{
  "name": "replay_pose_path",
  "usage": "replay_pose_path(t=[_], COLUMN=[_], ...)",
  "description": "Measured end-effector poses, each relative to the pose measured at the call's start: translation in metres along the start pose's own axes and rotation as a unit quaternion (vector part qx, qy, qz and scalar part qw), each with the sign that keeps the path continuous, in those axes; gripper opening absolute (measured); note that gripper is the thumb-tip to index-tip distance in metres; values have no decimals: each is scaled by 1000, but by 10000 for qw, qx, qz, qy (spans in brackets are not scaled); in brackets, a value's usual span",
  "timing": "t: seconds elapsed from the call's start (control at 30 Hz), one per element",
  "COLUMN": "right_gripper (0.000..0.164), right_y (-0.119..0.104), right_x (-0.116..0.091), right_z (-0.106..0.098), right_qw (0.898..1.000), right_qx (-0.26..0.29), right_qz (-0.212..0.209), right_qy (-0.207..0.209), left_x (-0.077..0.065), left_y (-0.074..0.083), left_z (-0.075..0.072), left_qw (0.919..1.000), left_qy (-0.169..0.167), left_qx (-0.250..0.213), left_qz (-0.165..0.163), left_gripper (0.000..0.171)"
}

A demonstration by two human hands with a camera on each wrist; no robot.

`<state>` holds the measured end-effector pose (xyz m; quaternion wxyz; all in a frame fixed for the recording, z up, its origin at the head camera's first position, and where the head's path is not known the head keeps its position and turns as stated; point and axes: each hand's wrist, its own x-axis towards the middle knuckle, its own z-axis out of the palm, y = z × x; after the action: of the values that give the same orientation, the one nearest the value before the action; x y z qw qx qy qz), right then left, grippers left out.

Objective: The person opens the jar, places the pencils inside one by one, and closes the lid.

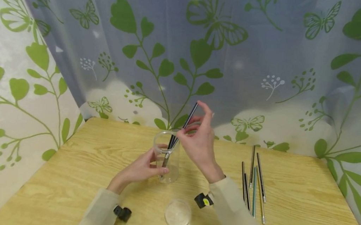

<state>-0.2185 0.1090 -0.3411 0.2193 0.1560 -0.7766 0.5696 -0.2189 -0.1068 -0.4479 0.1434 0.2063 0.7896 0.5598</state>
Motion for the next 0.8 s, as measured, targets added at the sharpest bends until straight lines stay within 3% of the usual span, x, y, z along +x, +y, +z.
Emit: replay_pose_path(t=[0.23,0.6,0.8], right_gripper=[71,21,11], right_y=[4,13,17], right_x=[-3,-9,-11], right_z=[3,4,7], right_qw=[9995,9974,9963], right_qx=[-252,-530,-629], right_qz=[-118,-223,-13], right_qy=[-149,-436,-578], left_x=[1,1,0], left_y=[-1,-1,0], left_z=[0,0,0], left_qw=[10000,10000,10000], left_qy=[-18,-19,-14], left_qx=[-3,-50,-55], left_qz=[66,36,60], left_gripper=[72,71,72])
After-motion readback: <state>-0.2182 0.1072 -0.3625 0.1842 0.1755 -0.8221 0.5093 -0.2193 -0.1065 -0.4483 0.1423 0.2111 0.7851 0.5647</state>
